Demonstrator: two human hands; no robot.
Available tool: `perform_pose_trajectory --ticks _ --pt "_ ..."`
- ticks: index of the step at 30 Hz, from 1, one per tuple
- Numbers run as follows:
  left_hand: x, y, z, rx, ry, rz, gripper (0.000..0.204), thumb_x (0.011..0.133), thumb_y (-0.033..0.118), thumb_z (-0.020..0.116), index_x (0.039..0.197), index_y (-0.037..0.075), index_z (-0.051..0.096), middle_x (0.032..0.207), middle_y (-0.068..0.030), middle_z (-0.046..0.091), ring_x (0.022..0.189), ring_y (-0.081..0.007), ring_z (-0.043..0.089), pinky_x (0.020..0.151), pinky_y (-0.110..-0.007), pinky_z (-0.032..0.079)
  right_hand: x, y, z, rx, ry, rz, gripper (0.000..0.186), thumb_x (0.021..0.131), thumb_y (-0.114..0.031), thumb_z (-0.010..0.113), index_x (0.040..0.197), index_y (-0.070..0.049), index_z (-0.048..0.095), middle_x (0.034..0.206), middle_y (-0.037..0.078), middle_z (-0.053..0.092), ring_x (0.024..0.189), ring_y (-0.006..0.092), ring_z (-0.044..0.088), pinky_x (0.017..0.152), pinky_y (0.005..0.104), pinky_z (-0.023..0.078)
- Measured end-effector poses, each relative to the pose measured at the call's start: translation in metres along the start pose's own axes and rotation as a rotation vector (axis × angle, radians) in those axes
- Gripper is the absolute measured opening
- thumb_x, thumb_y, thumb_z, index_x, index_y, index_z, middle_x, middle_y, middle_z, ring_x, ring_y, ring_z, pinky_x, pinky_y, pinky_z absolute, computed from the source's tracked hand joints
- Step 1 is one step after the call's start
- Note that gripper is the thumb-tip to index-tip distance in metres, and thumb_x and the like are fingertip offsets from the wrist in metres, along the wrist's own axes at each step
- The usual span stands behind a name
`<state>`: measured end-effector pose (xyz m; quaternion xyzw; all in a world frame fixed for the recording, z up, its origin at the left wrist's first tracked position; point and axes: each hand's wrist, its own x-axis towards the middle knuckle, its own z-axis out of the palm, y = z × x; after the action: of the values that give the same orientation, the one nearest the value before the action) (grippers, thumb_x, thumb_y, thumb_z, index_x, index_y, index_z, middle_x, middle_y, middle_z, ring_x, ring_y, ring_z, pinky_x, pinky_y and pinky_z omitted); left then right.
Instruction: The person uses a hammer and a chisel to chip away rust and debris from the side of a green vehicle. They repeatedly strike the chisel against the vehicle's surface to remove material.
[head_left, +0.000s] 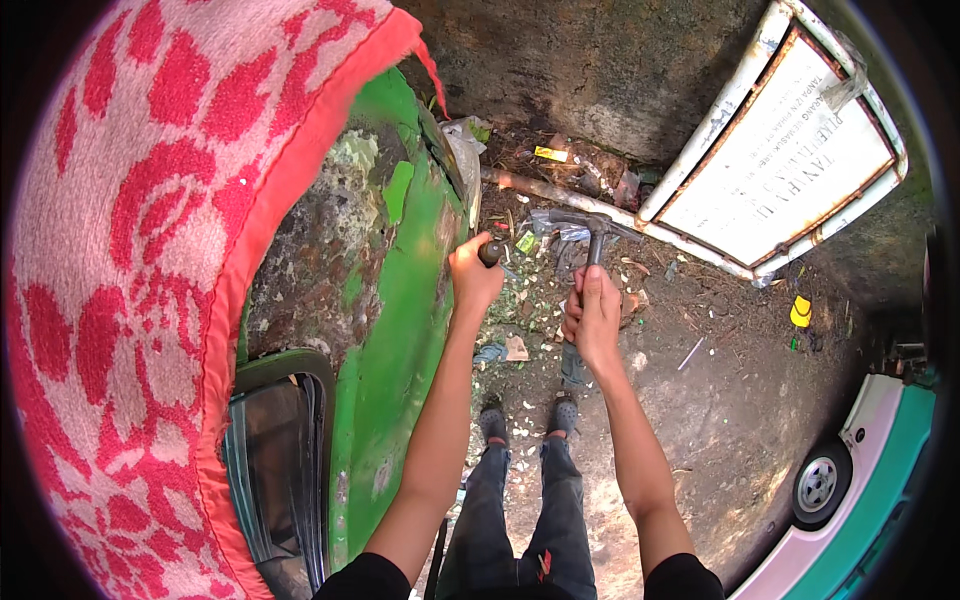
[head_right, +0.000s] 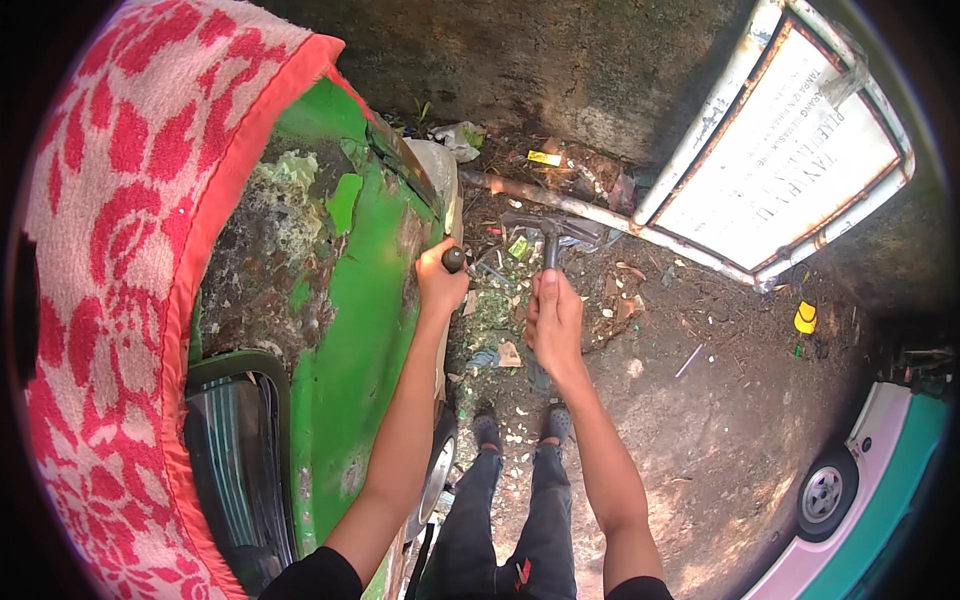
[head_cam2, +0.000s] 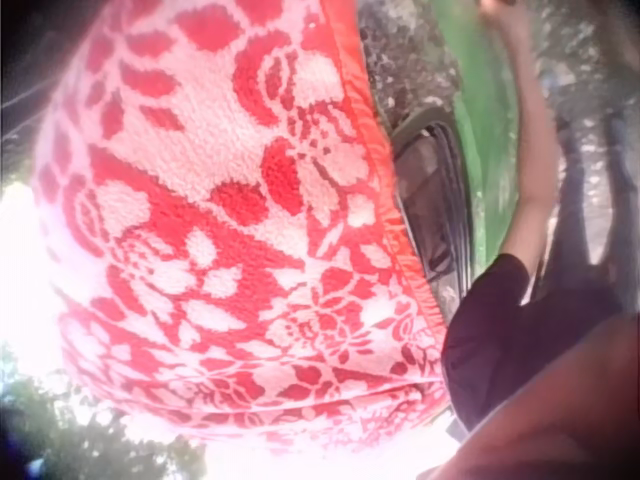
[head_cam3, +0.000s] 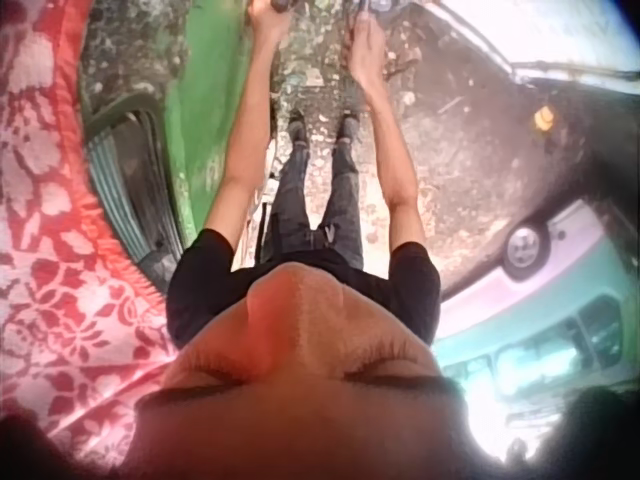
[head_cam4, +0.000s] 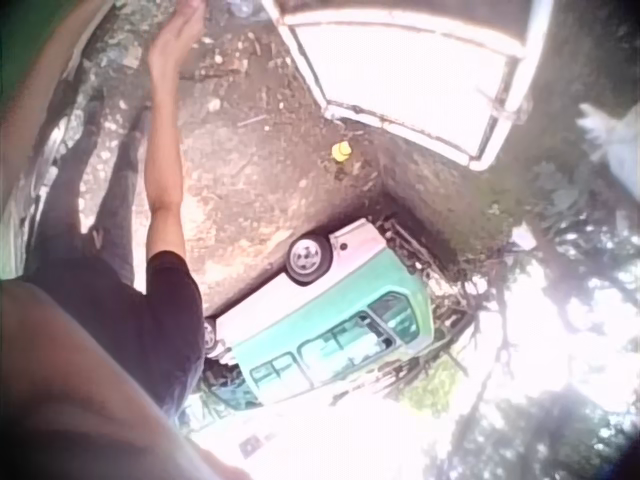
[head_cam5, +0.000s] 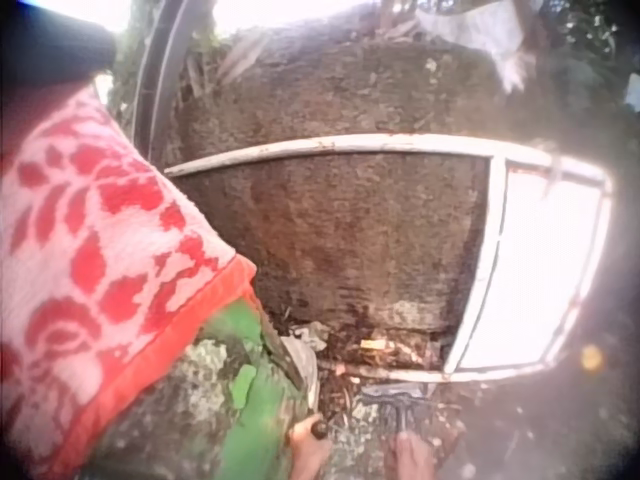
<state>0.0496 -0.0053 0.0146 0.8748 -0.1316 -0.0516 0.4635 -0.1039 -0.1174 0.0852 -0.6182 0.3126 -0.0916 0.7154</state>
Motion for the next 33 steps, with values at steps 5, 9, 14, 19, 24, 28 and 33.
perform_pose_trajectory --ticks 5,9,14,19,24,28,33 --pt "0.0 0.004 -0.006 -0.077 -0.133 -0.116 0.019 0.067 -0.006 0.062 0.084 0.002 0.061 0.07 -0.0188 0.058 0.07 -0.0359 0.059 0.069 -0.043 0.047 0.013 -0.002 -0.004 -0.57 -0.07 -0.22 0.051 0.108 -0.044 0.036 0.086 0.0 0.05 0.058 0.006 0.045 0.055 0.016 0.051 0.056 0.0412 0.042" --pt "-0.002 -0.002 -0.004 -0.069 -0.045 0.008 0.018 0.067 -0.007 0.06 0.083 0.001 0.059 0.067 -0.0188 0.055 0.066 -0.0368 0.056 0.066 -0.042 0.046 -0.004 -0.022 0.005 -0.07 0.017 -0.028 0.05 0.108 -0.044 0.037 0.092 0.001 0.053 0.057 0.015 0.05 0.052 0.0337 0.05 0.059 0.0466 0.045" --pt "-0.001 0.001 -0.001 -0.059 -0.06 -0.053 0.012 0.069 -0.005 0.062 0.079 0.001 0.058 0.064 -0.0144 0.055 0.062 -0.0261 0.057 0.061 -0.036 0.046 0.015 -0.003 0.003 -0.667 -0.079 -0.304 0.05 0.109 -0.043 0.035 0.087 -0.002 0.051 0.057 0.006 0.047 0.05 0.0167 0.047 0.051 0.0364 0.042" --pt "-0.002 -0.008 0.002 -0.051 0.047 0.075 0.014 0.069 -0.004 0.064 0.081 0.001 0.059 0.065 -0.0159 0.055 0.061 -0.0281 0.056 0.062 -0.037 0.046 -0.004 -0.032 0.014 -0.253 -0.013 -0.094 0.05 0.108 -0.04 0.036 0.088 0.003 0.052 0.062 0.023 0.052 0.055 0.0411 0.05 0.06 0.0513 0.041" --pt "-0.007 0.002 -0.001 -0.084 0.01 0.011 0.015 0.069 -0.005 0.063 0.083 0.001 0.06 0.066 -0.0171 0.056 0.063 -0.0304 0.058 0.064 -0.038 0.047 0.005 -0.03 0.008 -0.614 -0.089 -0.195 0.052 0.108 -0.041 0.035 0.09 0.004 0.054 0.064 0.024 0.053 0.058 0.0419 0.055 0.062 0.0512 0.042" --pt "-0.009 0.0 0.004 -0.044 0.044 0.051 0.018 0.067 -0.007 0.062 0.084 0.001 0.061 0.067 -0.0179 0.056 0.065 -0.034 0.058 0.065 -0.039 0.047 -0.002 -0.021 0.007 -0.277 0.001 -0.127 0.053 0.108 -0.041 0.035 0.089 0.004 0.055 0.065 0.025 0.055 0.064 0.0457 0.057 0.065 0.0524 0.043" --pt "-0.013 0.003 0.005 -0.071 0.007 0.029 0.021 0.064 -0.009 0.061 0.083 0.0 0.06 0.067 -0.0182 0.055 0.065 -0.0356 0.057 0.064 -0.039 0.047 0.01 -0.006 0.002 -0.572 -0.041 -0.253 0.052 0.109 -0.042 0.034 0.083 -0.001 0.051 0.058 0.009 0.046 0.051 0.0206 0.048 0.052 0.0399 0.039"
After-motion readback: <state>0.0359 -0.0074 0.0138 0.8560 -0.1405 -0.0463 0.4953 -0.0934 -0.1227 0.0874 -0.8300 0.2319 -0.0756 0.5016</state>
